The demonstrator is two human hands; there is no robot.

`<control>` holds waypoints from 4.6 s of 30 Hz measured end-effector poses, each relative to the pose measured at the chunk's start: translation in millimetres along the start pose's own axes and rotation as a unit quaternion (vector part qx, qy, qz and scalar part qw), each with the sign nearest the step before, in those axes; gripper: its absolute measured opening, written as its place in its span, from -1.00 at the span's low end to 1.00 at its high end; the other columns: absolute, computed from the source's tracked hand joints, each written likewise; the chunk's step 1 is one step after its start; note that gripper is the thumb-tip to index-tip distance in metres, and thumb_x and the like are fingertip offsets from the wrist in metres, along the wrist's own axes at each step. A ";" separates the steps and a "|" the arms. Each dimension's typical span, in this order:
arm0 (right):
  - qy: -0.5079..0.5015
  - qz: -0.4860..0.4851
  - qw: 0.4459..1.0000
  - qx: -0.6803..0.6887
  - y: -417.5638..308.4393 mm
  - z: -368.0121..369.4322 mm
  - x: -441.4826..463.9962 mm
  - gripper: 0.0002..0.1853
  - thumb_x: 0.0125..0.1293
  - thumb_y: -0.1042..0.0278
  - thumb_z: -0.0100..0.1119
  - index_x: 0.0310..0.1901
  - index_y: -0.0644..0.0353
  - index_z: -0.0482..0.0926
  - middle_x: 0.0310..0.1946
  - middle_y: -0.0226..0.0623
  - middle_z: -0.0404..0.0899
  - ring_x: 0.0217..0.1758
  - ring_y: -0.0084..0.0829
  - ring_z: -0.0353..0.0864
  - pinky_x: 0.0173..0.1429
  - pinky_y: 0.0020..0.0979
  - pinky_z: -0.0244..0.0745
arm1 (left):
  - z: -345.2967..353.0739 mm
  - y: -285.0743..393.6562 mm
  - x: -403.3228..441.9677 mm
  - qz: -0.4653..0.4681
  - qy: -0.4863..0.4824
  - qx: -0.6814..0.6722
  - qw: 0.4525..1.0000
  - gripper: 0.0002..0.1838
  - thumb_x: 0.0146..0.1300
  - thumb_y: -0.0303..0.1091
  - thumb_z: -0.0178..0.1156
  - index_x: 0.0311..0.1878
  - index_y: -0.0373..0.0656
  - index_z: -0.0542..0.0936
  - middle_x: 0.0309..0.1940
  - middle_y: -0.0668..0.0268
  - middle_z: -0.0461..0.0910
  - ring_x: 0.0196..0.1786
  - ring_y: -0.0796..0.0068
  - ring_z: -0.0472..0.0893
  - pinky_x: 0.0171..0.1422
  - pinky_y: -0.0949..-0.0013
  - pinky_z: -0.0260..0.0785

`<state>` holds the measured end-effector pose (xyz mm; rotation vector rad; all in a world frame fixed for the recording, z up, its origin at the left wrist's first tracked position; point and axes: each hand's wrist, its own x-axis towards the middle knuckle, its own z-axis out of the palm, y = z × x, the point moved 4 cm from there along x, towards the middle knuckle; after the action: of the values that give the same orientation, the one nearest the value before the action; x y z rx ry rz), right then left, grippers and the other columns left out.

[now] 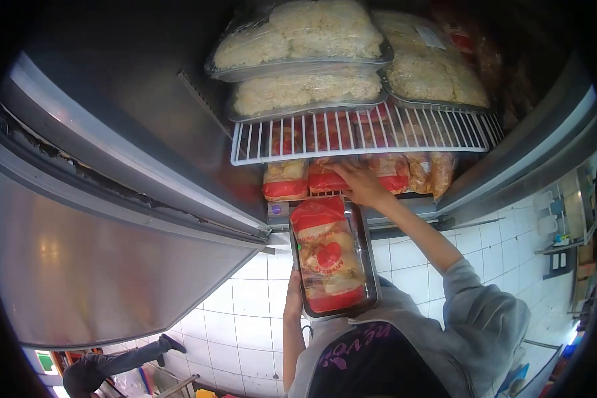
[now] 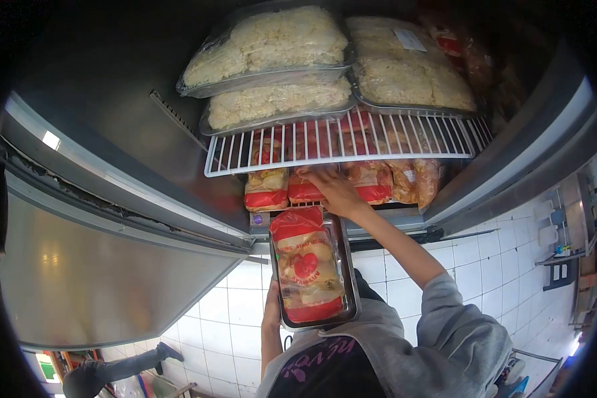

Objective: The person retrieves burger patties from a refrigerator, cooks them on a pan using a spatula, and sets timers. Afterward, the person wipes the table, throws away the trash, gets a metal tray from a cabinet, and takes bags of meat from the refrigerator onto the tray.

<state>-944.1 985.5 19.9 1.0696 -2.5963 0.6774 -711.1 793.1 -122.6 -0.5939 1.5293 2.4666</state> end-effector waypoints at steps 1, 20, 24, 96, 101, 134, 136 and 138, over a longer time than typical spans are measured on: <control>-0.002 -0.001 1.000 0.003 -2.1 3.8 1.3 -0.24 -0.12 0.47 0.33 0.20 -0.01 0.23 0.00 -0.23 0.38 0.12 -0.14 0.36 0.04 -0.19 0.41 | 1.8 5.9 -2.9 0.011 0.009 0.018 1.000 -0.48 0.39 0.02 -0.20 0.19 -0.21 0.31 0.01 0.21 0.46 0.04 0.40 0.46 0.15 0.37 0.31; -0.134 0.064 0.986 0.078 31.2 -0.4 27.3 -0.49 0.02 0.38 0.15 0.08 -0.06 0.35 -0.30 -0.13 0.56 -0.34 -0.25 0.61 -0.26 -0.21 0.44 | -1.7 14.3 0.0 0.010 -0.031 0.066 0.997 -0.41 0.39 0.06 -0.24 0.27 -0.22 0.22 0.09 0.21 0.39 0.12 0.41 0.40 0.22 0.38 0.24; -0.112 0.084 0.959 0.246 -12.7 -48.4 19.1 -0.58 -0.03 0.53 0.26 -0.05 0.14 0.46 -0.22 -0.37 0.55 -0.35 -0.56 0.54 -0.29 -0.48 0.44 | -6.7 0.8 10.8 0.020 -0.046 0.085 0.995 -0.41 0.40 0.05 -0.26 0.30 -0.22 0.18 0.13 0.21 0.36 0.17 0.41 0.37 0.24 0.38 0.23; -0.791 -0.253 0.297 0.470 -702.6 118.5 -128.3 -0.19 0.12 0.27 0.22 0.32 0.08 -0.06 -0.14 -0.27 0.37 -0.26 -0.49 0.50 -0.33 -0.50 0.56 | -78.9 -66.8 -460.3 0.556 0.582 -0.516 0.292 -0.39 0.06 -0.10 -0.04 0.17 -0.25 0.33 0.03 0.02 0.46 0.01 0.09 0.52 0.16 0.07 0.35; -0.754 -0.303 0.369 0.451 -789.0 141.1 -78.2 -0.39 0.27 0.27 0.01 0.31 0.07 0.01 -0.18 -0.16 0.53 -0.19 -0.42 0.55 -0.27 -0.38 0.56 | -140.3 -76.2 -487.4 0.784 0.331 -0.430 0.301 -0.39 0.03 -0.13 -0.03 0.16 -0.26 0.35 -0.04 0.05 0.52 -0.05 0.12 0.55 0.13 0.10 0.37; 0.459 -0.355 0.770 0.266 -710.0 34.6 -49.2 -0.63 0.11 0.28 0.28 -0.05 0.20 0.49 -0.20 -0.26 0.57 -0.08 -0.24 0.55 0.08 -0.30 0.40 | -226.2 -116.9 -659.8 0.545 0.362 -0.541 0.529 -0.43 -0.01 -0.28 0.02 0.13 -0.30 0.36 -0.06 0.07 0.52 -0.05 0.16 0.54 0.12 0.15 0.37; 0.622 -0.260 0.691 0.261 -676.1 -7.4 -72.7 -0.69 0.17 0.33 0.21 -0.07 0.28 0.50 -0.15 -0.21 0.54 -0.10 -0.26 0.54 0.01 -0.36 0.44 | -228.5 -113.4 -665.2 0.543 0.356 -0.523 0.552 -0.44 -0.01 -0.27 0.02 0.11 -0.31 0.36 -0.08 0.06 0.52 -0.06 0.16 0.54 0.12 0.14 0.37; 0.688 -0.259 0.644 0.215 -667.6 -45.6 -102.1 -0.69 0.21 0.33 0.15 -0.06 0.32 0.49 -0.12 -0.17 0.51 -0.10 -0.28 0.53 -0.02 -0.39 0.44 | -233.3 -117.4 -668.1 0.545 0.347 -0.505 0.573 -0.45 -0.01 -0.27 0.03 0.09 -0.33 0.37 -0.09 0.06 0.52 -0.07 0.16 0.55 0.11 0.13 0.37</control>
<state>-393.8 654.3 233.8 0.7517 -0.7691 1.2624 -9.7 677.2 -27.1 -1.0551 0.0977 4.5128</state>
